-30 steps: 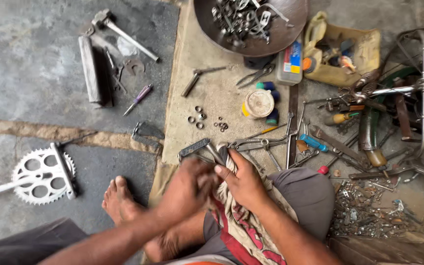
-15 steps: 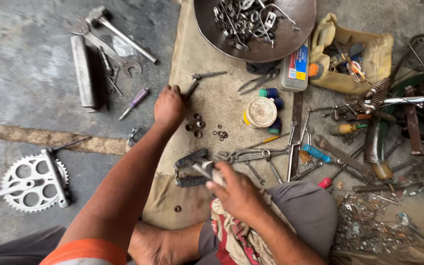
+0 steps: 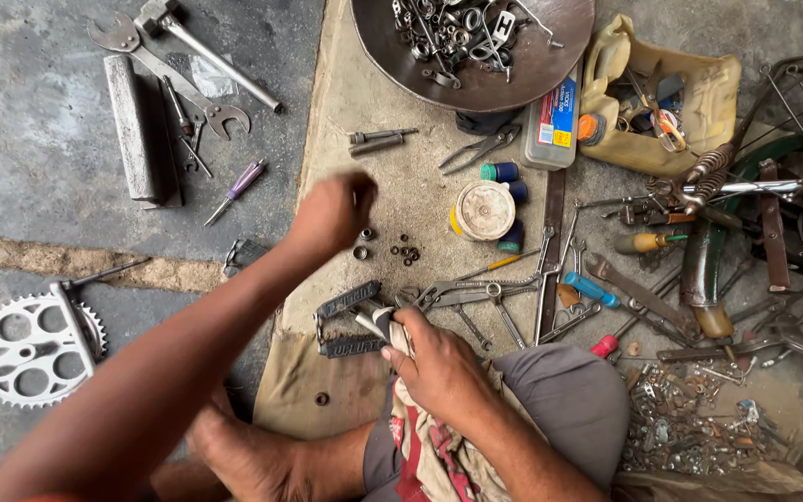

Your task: The person cleans small metal parts with a cloth, then assembles them by inserting ball bearings and a small pin into a cylindrical housing. The person handles the parts one at a time and places them on the floor.

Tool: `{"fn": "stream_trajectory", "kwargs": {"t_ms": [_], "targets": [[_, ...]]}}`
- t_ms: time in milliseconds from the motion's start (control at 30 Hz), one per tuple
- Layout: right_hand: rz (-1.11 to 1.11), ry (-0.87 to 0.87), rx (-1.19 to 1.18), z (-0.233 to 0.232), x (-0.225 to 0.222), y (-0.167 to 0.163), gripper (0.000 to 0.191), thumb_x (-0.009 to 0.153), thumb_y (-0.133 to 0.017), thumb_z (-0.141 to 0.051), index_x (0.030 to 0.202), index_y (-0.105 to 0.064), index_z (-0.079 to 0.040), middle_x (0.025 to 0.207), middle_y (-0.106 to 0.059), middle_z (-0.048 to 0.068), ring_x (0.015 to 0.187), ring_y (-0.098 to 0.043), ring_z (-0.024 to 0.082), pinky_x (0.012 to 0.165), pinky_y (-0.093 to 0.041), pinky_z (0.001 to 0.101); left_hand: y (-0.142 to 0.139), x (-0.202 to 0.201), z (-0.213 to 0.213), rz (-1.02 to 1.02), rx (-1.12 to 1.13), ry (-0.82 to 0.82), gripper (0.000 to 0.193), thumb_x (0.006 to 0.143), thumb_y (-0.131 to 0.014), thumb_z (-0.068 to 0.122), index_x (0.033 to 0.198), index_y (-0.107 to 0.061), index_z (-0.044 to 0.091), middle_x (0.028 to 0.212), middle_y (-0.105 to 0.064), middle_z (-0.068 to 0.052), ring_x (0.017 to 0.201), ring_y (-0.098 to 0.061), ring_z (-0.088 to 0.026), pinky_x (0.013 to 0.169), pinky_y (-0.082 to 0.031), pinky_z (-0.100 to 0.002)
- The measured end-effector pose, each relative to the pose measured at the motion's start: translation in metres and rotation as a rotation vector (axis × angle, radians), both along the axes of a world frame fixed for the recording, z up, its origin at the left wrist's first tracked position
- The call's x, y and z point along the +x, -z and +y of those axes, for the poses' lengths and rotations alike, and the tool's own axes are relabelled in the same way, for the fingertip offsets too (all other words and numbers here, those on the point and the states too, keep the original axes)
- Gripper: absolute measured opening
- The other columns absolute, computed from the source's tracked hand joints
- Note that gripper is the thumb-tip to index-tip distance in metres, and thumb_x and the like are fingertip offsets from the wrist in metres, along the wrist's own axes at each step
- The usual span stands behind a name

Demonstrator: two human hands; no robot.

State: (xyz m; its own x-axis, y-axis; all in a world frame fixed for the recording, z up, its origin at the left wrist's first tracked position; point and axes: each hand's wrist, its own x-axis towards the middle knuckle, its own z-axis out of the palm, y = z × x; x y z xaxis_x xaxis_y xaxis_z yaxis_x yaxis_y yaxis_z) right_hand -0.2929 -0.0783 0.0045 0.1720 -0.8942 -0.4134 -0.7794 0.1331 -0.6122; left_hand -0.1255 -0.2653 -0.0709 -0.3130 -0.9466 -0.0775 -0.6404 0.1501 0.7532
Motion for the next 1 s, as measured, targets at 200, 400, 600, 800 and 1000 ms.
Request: {"fn": "stream_trajectory", "kwargs": {"t_ms": [200, 400, 600, 800, 1000], "targets": [[0.13, -0.222, -0.148, 0.01, 0.01, 0.002, 0.045, 0.09, -0.072, -0.023, 0.125, -0.049, -0.005, 0.083, -0.069, 0.022, 0.081, -0.068, 0.044, 0.071, -0.053, 0.0544, -0.047, 0.063, 0.14, -0.101, 0.085, 0.509, 0.046, 0.076, -0.064, 0.014, 0.122, -0.065, 0.006, 0.093, -0.074, -0.024, 0.081, -0.073, -0.041, 0.068, -0.059, -0.052], [0.0, -0.38, -0.589, 0.032, 0.035, -0.021, 0.049, 0.075, -0.068, -0.007, 0.123, -0.056, -0.002, 0.083, -0.067, 0.015, 0.077, -0.067, 0.036, 0.066, -0.051, 0.0518, -0.072, 0.078, 0.168, -0.548, 0.276, 0.599, 0.028, 0.103, -0.053, 0.026, 0.125, -0.06, 0.011, 0.099, -0.074, -0.016, 0.092, -0.073, -0.033, 0.08, -0.06, -0.045], [0.154, -0.332, -0.389, 0.044, 0.042, -0.009, 0.022, 0.091, -0.071, -0.022, 0.105, -0.06, -0.007, 0.084, -0.069, 0.009, 0.077, -0.068, 0.03, 0.066, -0.052, 0.044, -0.1, 0.104, 0.184, -0.405, -0.156, 0.605, 0.028, 0.092, -0.054, 0.015, 0.117, -0.063, 0.005, 0.107, -0.069, -0.014, 0.103, -0.067, -0.029, 0.093, -0.051, -0.042], [-0.637, 0.077, 0.701, 0.025, -0.005, 0.012, 0.045, 0.103, -0.062, -0.04, 0.114, -0.07, 0.003, 0.084, -0.065, 0.007, 0.078, -0.062, 0.018, 0.07, -0.052, 0.0336, -0.106, 0.117, 0.193, -0.362, -0.531, 0.56, 0.037, 0.079, -0.057, 0.02, 0.11, -0.065, 0.001, 0.101, -0.07, -0.015, 0.095, -0.07, -0.029, 0.088, -0.054, -0.04], [-0.391, -0.025, -0.729, 0.039, 0.0, -0.019, 0.052, 0.11, -0.05, -0.041, 0.14, -0.046, 0.001, 0.126, -0.058, 0.018, 0.117, -0.059, 0.025, 0.101, -0.049, 0.0366, -0.099, 0.119, 0.185, -0.359, 0.229, 0.287, 0.028, 0.096, -0.062, 0.037, 0.101, -0.069, 0.01, 0.086, -0.072, -0.015, 0.082, -0.07, -0.037, 0.073, -0.055, -0.05]]}}
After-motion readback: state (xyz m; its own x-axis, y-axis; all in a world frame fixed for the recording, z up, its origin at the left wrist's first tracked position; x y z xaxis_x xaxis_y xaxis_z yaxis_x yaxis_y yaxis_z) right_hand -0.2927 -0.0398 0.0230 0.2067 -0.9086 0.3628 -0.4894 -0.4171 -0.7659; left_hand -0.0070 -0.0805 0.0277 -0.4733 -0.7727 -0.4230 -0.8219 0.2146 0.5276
